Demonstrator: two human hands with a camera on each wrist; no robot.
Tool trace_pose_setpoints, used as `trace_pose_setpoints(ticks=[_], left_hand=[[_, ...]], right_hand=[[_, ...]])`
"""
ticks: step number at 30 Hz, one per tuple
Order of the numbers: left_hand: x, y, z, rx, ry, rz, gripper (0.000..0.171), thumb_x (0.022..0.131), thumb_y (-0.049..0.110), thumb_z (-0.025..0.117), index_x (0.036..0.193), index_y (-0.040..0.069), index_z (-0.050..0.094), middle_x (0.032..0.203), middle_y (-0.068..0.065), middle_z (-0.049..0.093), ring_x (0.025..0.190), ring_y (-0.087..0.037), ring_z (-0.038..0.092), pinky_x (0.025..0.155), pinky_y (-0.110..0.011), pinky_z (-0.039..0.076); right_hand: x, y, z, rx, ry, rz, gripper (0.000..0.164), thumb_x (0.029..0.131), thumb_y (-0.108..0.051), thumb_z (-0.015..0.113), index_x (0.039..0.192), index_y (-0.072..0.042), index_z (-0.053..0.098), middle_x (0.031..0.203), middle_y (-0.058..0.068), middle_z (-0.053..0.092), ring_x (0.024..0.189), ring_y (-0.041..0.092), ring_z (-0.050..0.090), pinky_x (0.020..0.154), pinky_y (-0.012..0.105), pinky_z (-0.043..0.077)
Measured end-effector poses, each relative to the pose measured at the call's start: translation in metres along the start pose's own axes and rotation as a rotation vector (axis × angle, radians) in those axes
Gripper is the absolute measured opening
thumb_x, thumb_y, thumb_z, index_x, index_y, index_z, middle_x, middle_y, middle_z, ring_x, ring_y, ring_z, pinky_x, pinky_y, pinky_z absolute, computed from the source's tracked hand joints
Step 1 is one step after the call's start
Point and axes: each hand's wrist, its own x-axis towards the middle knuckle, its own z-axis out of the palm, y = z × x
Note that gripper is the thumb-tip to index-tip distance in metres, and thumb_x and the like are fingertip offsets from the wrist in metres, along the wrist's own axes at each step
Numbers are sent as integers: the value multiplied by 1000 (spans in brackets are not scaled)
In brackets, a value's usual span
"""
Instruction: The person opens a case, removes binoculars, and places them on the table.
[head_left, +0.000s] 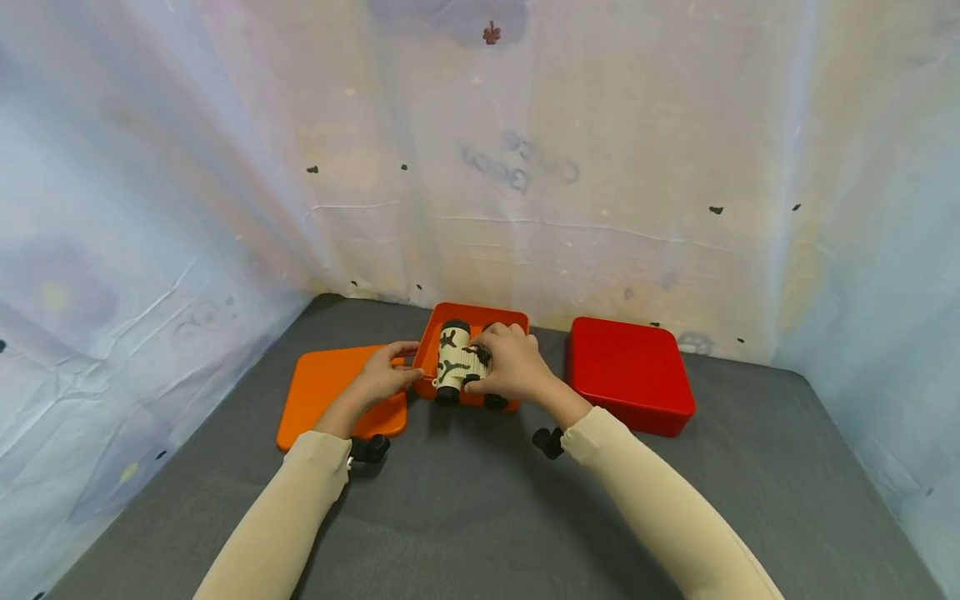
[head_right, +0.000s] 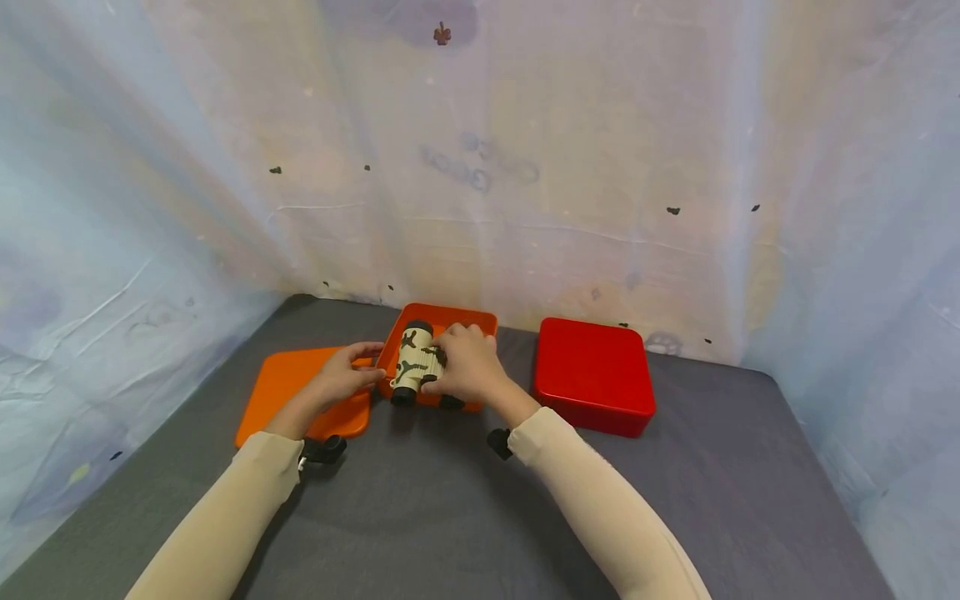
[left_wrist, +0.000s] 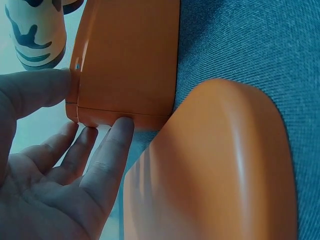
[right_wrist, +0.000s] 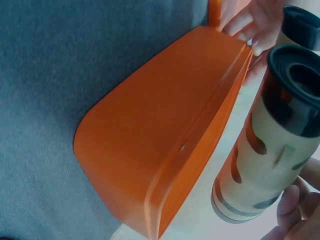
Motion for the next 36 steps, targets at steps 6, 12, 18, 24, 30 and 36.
trace_pose_setpoints(ticks=[6, 12, 18, 24, 30, 36], left_hand=[[1, 0, 0, 14, 3, -9, 57, 93, 14, 63, 146, 14, 40, 146, -13, 43, 121, -31, 55, 88, -38, 55], [2, -2, 0, 8, 9, -22, 57, 93, 14, 63, 145, 16, 41, 148, -9, 41, 123, -31, 53, 89, -39, 54], [3, -4, -1, 0, 7, -12, 56, 93, 16, 64, 145, 16, 42, 148, -9, 42, 121, -31, 55, 89, -38, 55], [3, -6, -1, -13, 4, -2, 57, 92, 17, 66, 144, 17, 42, 147, -8, 43, 120, -30, 56, 91, -38, 54], [4, -6, 0, -16, 1, -1, 56, 93, 16, 64, 144, 16, 42, 147, -9, 43, 120, -30, 55, 91, -38, 54], [2, -5, 0, 0, 1, -9, 56, 94, 17, 63, 145, 17, 41, 148, -9, 42, 123, -30, 53, 94, -39, 53]], right_hand=[[-7, -5, 1, -8, 9, -16, 65, 69, -49, 82, 124, -18, 65, 122, 5, 58, 104, 25, 48, 83, 44, 40], [-15, -10, 2, -3, 2, -19, 65, 68, -49, 83, 123, -18, 65, 123, 4, 58, 110, 26, 48, 87, 47, 40], [-22, -17, 3, -7, -3, -29, 64, 67, -49, 83, 121, -19, 66, 122, 3, 59, 105, 23, 48, 83, 41, 39], [-31, -23, 4, -2, -5, -38, 65, 66, -50, 84, 120, -19, 66, 121, 4, 60, 104, 23, 49, 82, 41, 40], [-42, -27, 10, 16, -18, -42, 66, 65, -50, 84, 120, -18, 66, 121, 3, 60, 104, 23, 49, 80, 39, 38], [-52, -30, 14, 36, -12, -45, 68, 65, -50, 85, 121, -16, 66, 121, 4, 60, 104, 23, 48, 79, 38, 38]])
